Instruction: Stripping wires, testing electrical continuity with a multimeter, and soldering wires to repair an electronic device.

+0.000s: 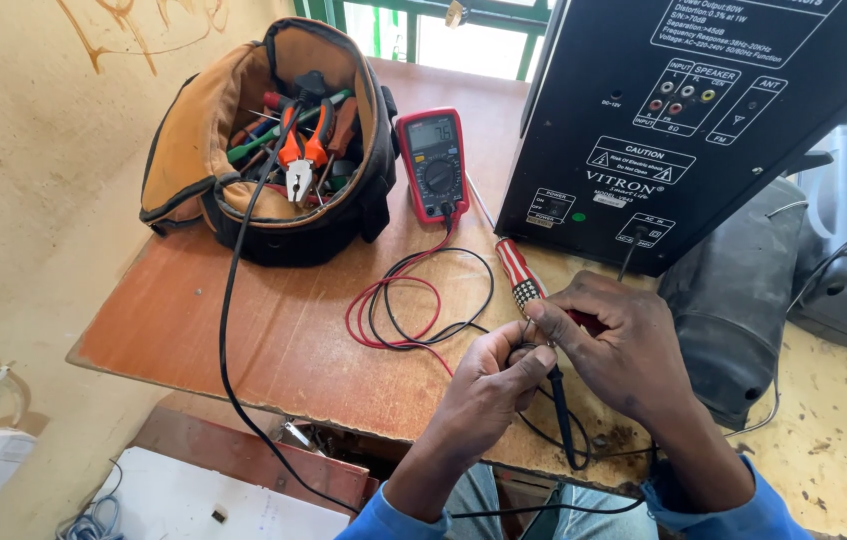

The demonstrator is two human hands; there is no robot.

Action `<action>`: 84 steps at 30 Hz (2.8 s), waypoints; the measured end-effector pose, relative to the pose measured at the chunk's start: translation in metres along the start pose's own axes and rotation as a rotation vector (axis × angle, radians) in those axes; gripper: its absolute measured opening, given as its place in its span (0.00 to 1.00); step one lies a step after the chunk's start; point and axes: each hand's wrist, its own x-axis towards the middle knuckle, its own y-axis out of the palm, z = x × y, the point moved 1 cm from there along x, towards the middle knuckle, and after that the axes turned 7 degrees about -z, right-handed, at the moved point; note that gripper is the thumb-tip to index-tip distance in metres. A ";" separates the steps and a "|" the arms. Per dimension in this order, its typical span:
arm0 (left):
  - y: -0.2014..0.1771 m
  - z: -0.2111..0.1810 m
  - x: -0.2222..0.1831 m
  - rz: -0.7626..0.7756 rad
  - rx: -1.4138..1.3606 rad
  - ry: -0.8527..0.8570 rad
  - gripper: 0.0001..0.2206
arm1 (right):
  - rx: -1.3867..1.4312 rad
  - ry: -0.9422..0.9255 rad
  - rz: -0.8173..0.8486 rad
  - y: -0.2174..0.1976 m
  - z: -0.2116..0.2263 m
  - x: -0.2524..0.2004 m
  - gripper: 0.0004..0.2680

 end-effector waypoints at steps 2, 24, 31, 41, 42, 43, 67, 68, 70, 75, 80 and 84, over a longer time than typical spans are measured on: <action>0.000 0.001 0.001 0.003 0.003 0.002 0.04 | 0.006 -0.008 -0.005 0.000 -0.001 0.000 0.12; 0.002 -0.003 0.001 0.008 0.027 -0.004 0.03 | 0.024 -0.043 -0.042 -0.002 -0.002 -0.001 0.10; -0.001 0.002 0.001 -0.043 0.022 -0.042 0.05 | 0.060 -0.015 -0.017 -0.004 0.000 -0.002 0.11; -0.005 0.003 0.003 -0.303 -0.258 0.022 0.05 | -0.052 0.236 0.533 -0.016 -0.002 -0.028 0.09; -0.003 0.000 0.001 -0.319 -0.270 0.048 0.05 | 0.002 0.165 0.516 -0.016 -0.001 -0.029 0.09; -0.001 0.001 -0.001 -0.306 -0.269 0.039 0.05 | -0.005 0.176 0.506 -0.024 0.003 -0.024 0.09; 0.001 0.054 -0.064 -0.047 -0.075 0.311 0.16 | -0.167 -0.738 0.114 0.170 -0.012 0.069 0.13; 0.003 0.050 -0.061 -0.028 -0.082 0.353 0.15 | -0.170 -0.712 0.130 0.164 -0.012 0.070 0.11; 0.017 0.044 -0.053 -0.027 -0.086 0.407 0.15 | -0.158 -0.701 0.154 0.152 -0.021 0.068 0.10; 0.052 0.016 -0.048 -0.326 -0.036 0.436 0.10 | 0.316 -0.845 0.094 0.070 -0.014 0.061 0.07; 0.043 0.006 -0.033 -0.309 0.006 0.378 0.11 | 0.429 -0.036 0.426 -0.017 -0.014 0.043 0.17; 0.057 0.001 -0.023 -0.285 0.149 0.252 0.13 | 0.552 0.141 0.413 -0.066 -0.017 0.006 0.24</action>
